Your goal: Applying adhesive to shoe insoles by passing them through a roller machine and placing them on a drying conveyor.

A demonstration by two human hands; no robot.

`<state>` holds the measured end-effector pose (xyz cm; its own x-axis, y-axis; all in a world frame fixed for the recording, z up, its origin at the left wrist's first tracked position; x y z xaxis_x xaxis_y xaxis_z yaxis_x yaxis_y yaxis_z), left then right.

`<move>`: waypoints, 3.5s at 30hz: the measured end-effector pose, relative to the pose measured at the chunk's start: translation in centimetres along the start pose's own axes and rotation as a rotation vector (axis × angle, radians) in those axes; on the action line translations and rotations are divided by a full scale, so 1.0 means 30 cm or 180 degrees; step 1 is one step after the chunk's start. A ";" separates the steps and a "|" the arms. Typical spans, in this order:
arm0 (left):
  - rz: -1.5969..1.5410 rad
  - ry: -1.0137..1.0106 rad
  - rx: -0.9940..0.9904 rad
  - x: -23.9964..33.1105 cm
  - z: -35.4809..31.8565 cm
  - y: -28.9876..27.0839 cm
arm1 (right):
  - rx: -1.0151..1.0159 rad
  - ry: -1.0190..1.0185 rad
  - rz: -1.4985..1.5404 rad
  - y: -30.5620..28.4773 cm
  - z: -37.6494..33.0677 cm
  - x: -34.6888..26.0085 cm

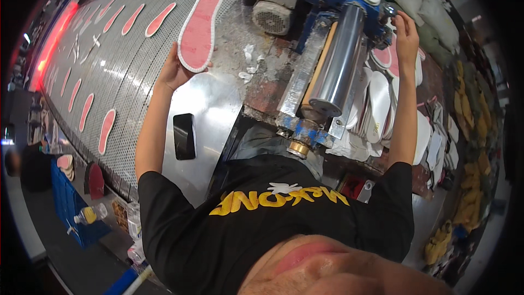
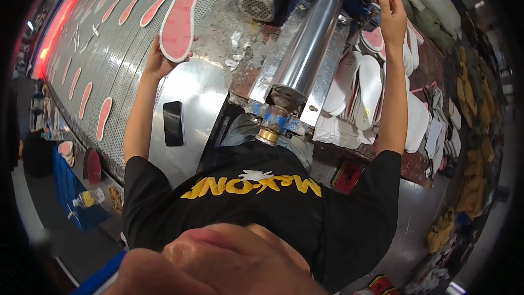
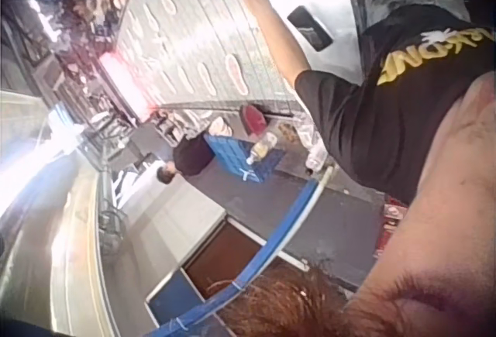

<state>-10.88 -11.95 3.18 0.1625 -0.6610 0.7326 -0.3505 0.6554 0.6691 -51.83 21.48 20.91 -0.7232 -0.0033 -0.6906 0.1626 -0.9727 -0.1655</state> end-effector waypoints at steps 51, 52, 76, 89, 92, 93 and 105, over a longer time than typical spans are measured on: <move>0.5592 0.0320 0.4785 -0.249 -1.256 -0.621 | 0.1115 -0.0732 -0.1418 0.124 -0.101 0.021; 0.5559 0.0320 0.4850 -0.265 -1.272 -0.633 | 0.1107 -0.0737 -0.1405 0.128 -0.104 0.014; 0.6018 -0.0105 0.4720 -0.076 -1.160 -0.804 | 0.0559 -0.0636 -0.0857 0.003 -0.121 -0.083; 0.5612 0.0384 0.4798 0.025 -1.102 -0.686 | 0.0967 -0.1389 0.1572 -0.358 -0.215 -0.508; 0.5663 0.0993 0.4767 0.058 -1.087 -0.680 | 0.1343 -0.2820 -0.0703 -0.394 -0.320 -0.702; 0.5698 0.1103 0.4721 0.075 -1.066 -0.641 | 0.1770 -0.4038 -0.3612 -0.322 -0.379 -0.779; 0.5710 0.2326 0.3050 0.149 -0.718 -0.080 | -0.2365 -0.2216 0.1218 -0.433 -0.483 -1.142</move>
<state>10.55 -8.62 7.54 -0.6336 0.6638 0.3974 -0.6841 -0.2409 -0.6884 -19.43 37.58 36.52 -0.7219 -0.6348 -0.2754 0.6542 -0.4966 -0.5705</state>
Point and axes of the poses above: each hand's wrist, its own z-axis towards the middle knuckle, its own y-axis out of the palm, x = y × z, the point moved 7 cm from there along z, towards the middle knuckle, and after that the axes turned 11 degrees about x, right-handed, at the moved point
